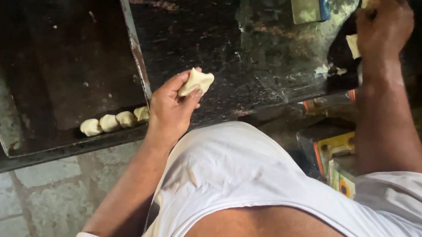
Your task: Shaping and cutting dough on a bakery production table and placing it into a baking pan.
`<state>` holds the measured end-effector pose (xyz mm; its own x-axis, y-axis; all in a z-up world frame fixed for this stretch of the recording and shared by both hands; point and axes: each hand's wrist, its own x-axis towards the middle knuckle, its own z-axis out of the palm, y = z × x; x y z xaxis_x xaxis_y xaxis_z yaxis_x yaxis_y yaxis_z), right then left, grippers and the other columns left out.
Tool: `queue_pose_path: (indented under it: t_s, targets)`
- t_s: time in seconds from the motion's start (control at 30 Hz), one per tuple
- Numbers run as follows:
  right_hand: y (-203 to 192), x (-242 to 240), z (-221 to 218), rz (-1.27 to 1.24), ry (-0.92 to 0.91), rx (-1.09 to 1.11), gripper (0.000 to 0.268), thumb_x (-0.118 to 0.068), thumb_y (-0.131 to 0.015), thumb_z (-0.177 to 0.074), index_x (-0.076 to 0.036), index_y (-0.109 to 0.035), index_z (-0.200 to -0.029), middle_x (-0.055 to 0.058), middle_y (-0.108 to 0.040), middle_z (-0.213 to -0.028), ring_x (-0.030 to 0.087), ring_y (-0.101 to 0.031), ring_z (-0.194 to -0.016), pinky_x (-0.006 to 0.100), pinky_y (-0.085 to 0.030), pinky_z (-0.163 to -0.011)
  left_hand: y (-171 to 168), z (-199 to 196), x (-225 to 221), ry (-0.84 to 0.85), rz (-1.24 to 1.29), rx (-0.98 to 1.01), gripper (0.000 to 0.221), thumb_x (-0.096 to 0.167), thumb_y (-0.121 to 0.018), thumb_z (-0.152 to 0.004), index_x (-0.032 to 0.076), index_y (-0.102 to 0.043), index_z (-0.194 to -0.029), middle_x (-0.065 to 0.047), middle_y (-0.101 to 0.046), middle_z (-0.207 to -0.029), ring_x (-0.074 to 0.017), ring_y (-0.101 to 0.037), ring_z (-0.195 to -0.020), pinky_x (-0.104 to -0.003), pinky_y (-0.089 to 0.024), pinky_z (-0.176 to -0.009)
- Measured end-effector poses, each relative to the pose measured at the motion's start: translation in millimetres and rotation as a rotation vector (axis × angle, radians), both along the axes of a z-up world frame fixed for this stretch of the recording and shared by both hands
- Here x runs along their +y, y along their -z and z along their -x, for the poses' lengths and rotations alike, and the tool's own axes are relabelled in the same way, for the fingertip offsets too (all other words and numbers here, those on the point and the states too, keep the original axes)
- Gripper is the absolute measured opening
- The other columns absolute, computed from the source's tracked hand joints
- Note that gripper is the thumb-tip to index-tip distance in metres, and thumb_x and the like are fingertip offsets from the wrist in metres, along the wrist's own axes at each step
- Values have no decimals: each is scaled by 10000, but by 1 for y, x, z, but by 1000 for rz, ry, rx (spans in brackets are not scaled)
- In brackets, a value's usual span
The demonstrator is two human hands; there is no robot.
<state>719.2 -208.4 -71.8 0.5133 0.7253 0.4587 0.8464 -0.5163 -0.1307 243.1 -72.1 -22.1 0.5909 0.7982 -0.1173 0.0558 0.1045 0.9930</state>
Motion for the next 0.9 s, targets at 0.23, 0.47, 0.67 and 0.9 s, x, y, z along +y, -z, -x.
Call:
queue_pose_path:
  t_s: [0.23, 0.47, 0.67, 0.9]
  targets:
    - [-56, 24, 62, 502, 133, 366, 148, -150, -700, -1048, -97, -751, -1177, 185, -750, -1048, 305, -746, -810, 487, -620, -648, -13, 7, 3, -45, -16, -68, 441, -10, -643, -962, 13, -554, -1394, -31, -695, -1150, -51, -668, -937, -210, -595, -711]
    - [-92, 34, 239, 452, -659, 1068, 246, -150, -746, -917, -148, -784, -1161, 44, -810, -1062, 131, -746, -875, 284, -606, -741, -10, 18, 4, 11, -175, 130, 187, 60, -693, -963, -15, -690, -1134, -78, -753, -912, -71, -704, -789, -253, -576, -685]
    - [-115, 65, 309, -19, -591, 842, 277, -59, -850, -898, -22, -720, -1139, 108, -685, -985, 155, -620, -833, 290, -509, -708, -35, 22, -1, 98, -221, -13, 215, 94, -739, -897, -1, -681, -1081, -80, -723, -871, -71, -663, -786, -280, -544, -682]
    - [-96, 64, 316, -96, -703, 719, 259, -53, -814, -913, -98, -719, -1149, 86, -717, -1109, 179, -708, -971, 294, -553, -857, -15, 23, 6, 86, -258, 132, 183, 116, -720, -949, 15, -742, -1101, -73, -746, -890, -83, -700, -759, -273, -556, -699]
